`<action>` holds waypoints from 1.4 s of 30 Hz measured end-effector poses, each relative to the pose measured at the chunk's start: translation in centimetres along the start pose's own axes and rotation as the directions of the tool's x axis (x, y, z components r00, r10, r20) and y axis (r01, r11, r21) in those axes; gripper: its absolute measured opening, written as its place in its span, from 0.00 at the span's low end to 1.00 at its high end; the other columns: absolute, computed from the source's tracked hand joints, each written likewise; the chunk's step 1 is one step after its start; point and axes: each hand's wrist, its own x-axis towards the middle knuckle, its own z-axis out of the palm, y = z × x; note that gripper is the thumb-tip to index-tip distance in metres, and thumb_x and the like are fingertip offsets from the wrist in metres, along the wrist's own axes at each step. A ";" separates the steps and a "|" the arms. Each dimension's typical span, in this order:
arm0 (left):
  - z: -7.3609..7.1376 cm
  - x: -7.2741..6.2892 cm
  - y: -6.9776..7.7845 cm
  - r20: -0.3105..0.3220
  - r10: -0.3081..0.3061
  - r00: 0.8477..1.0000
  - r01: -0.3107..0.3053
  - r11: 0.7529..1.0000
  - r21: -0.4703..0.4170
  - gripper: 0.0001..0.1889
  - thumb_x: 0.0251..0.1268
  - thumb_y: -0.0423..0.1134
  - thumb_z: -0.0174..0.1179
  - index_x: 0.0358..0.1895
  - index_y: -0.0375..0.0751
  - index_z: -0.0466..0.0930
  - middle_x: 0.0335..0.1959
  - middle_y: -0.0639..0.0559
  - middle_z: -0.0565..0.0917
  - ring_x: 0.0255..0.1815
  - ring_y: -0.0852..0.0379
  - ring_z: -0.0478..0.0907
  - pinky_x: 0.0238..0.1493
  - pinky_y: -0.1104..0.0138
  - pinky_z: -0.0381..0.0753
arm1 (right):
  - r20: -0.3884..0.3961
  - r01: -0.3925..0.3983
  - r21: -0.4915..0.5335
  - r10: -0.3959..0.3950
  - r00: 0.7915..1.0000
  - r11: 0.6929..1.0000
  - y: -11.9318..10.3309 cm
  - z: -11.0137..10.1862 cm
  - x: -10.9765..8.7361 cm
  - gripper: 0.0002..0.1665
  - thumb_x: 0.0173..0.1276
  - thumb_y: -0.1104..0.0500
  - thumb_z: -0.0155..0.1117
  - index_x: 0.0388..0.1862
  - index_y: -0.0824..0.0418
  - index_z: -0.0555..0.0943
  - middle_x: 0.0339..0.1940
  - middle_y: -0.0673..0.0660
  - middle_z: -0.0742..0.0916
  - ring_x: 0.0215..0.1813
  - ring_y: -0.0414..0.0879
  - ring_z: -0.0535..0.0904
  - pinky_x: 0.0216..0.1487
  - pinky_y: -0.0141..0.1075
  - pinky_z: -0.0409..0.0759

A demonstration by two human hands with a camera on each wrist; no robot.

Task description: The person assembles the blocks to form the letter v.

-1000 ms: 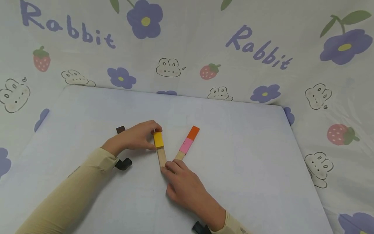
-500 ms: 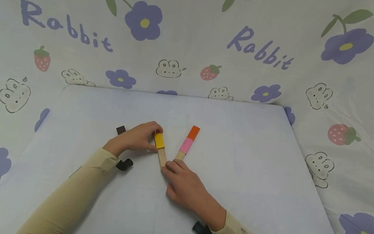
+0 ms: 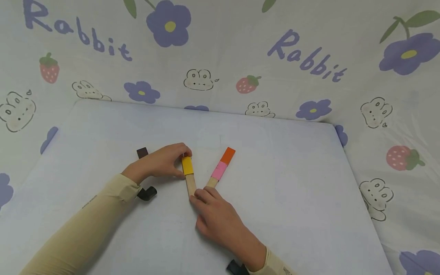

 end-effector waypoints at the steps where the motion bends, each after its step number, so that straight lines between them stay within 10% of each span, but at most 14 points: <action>1: 0.0 0.0 0.0 -0.001 -0.001 1.000 0.001 1.000 0.001 0.32 0.61 0.39 0.82 0.65 0.36 0.78 0.58 0.48 0.79 0.57 0.51 0.76 0.67 0.57 0.75 | -0.002 0.001 -0.001 -0.001 1.000 1.000 0.0 0.0 0.0 0.30 0.65 0.64 0.75 0.68 0.60 0.86 0.64 0.53 0.83 0.68 0.49 0.73 0.66 0.39 0.80; 26: 0.0 0.0 0.1 0.025 -0.025 0.999 0.025 1.000 0.017 0.38 0.60 0.32 0.79 0.73 0.38 0.72 0.61 0.47 0.79 0.63 0.50 0.75 0.71 0.56 0.74 | -0.017 0.011 -0.003 -0.011 1.000 1.000 0.1 0.3 0.0 0.31 0.63 0.66 0.74 0.68 0.60 0.86 0.64 0.53 0.83 0.68 0.49 0.74 0.65 0.40 0.81; 42: -1.9 -1.9 -2.0 -0.150 -0.008 0.989 0.001 0.999 -0.046 0.40 0.61 0.34 0.80 0.76 0.36 0.72 0.71 0.43 0.76 0.72 0.42 0.71 0.74 0.49 0.70 | -0.033 0.011 0.002 -0.011 0.999 1.000 0.1 0.3 0.0 0.30 0.62 0.67 0.74 0.66 0.60 0.87 0.62 0.54 0.84 0.66 0.51 0.74 0.61 0.41 0.83</action>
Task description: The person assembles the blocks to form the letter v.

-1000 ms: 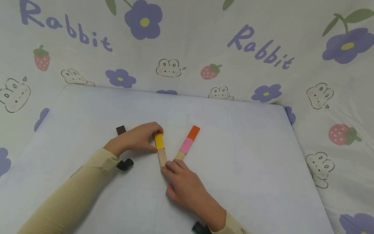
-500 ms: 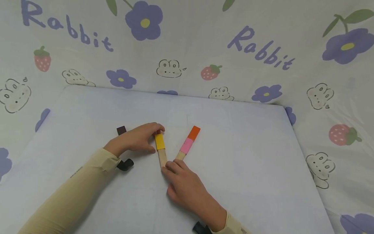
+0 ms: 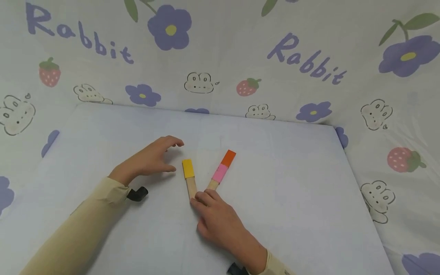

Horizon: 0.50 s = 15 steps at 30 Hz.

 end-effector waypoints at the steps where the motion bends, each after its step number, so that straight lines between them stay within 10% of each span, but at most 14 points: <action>1: -0.2 -0.2 -0.1 -0.009 -0.004 1.000 0.004 1.000 -0.001 0.40 0.61 0.34 0.80 0.76 0.36 0.72 0.72 0.43 0.76 0.72 0.41 0.71 0.74 0.49 0.70 | 0.000 -0.001 0.003 0.001 1.000 1.000 0.0 0.0 -0.1 0.31 0.61 0.67 0.74 0.66 0.60 0.87 0.62 0.54 0.84 0.67 0.51 0.74 0.61 0.41 0.83; 15: -3.8 -2.8 -2.6 -0.062 -0.087 0.994 0.086 0.996 -0.026 0.40 0.62 0.38 0.79 0.76 0.38 0.71 0.79 0.41 0.68 0.76 0.38 0.67 0.75 0.41 0.67 | -0.011 -0.007 0.005 0.007 1.000 1.000 0.0 0.1 -0.3 0.33 0.60 0.68 0.73 0.67 0.60 0.87 0.63 0.53 0.84 0.67 0.50 0.74 0.61 0.40 0.83</action>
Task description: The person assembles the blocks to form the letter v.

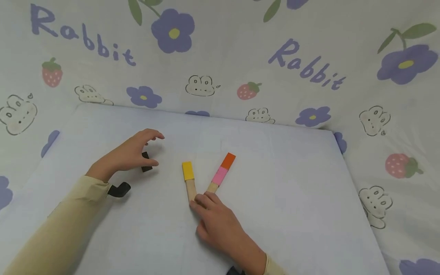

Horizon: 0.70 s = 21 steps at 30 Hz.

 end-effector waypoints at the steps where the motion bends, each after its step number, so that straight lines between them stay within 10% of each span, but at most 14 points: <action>1: -0.1 -0.2 -0.2 0.001 -0.001 1.000 0.001 1.000 -0.001 0.40 0.62 0.38 0.79 0.76 0.37 0.71 0.79 0.41 0.68 0.76 0.38 0.67 0.75 0.41 0.67 | -0.004 0.003 0.001 -0.003 1.000 1.000 0.0 0.1 -0.1 0.33 0.60 0.68 0.72 0.67 0.60 0.87 0.63 0.53 0.84 0.67 0.50 0.75 0.61 0.40 0.83; 21: -2.1 -3.7 -2.1 -0.049 -0.088 0.995 0.084 0.994 -0.076 0.44 0.63 0.36 0.79 0.79 0.35 0.66 0.77 0.38 0.68 0.74 0.35 0.68 0.72 0.42 0.70 | 0.033 -0.011 -0.011 0.012 0.999 1.000 0.1 -0.3 0.0 0.33 0.62 0.67 0.72 0.69 0.60 0.86 0.65 0.52 0.83 0.69 0.48 0.73 0.64 0.39 0.81</action>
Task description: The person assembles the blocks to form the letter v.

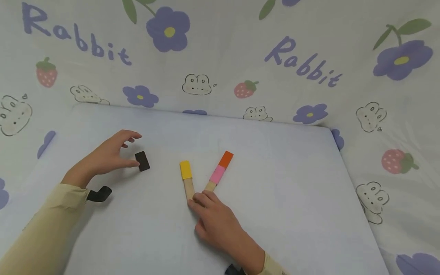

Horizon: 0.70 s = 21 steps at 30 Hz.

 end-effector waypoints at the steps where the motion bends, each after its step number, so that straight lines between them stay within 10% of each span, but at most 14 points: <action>1: 0.0 -0.1 0.0 -0.002 0.002 1.000 -0.002 1.000 -0.002 0.44 0.62 0.36 0.79 0.79 0.34 0.66 0.76 0.38 0.68 0.74 0.35 0.69 0.72 0.42 0.70 | -0.006 0.001 -0.002 -0.001 1.000 1.000 0.0 0.0 0.0 0.33 0.61 0.67 0.72 0.69 0.60 0.86 0.65 0.52 0.83 0.69 0.49 0.73 0.64 0.39 0.81; 21: 1.6 -1.1 -2.4 0.029 0.025 0.999 -0.025 1.000 -0.018 0.44 0.60 0.36 0.80 0.77 0.28 0.67 0.70 0.33 0.72 0.68 0.35 0.72 0.70 0.42 0.70 | -0.025 -0.003 0.005 0.003 1.000 1.000 -0.2 0.7 -0.2 0.33 0.62 0.68 0.70 0.69 0.59 0.86 0.64 0.52 0.83 0.69 0.48 0.73 0.65 0.38 0.81</action>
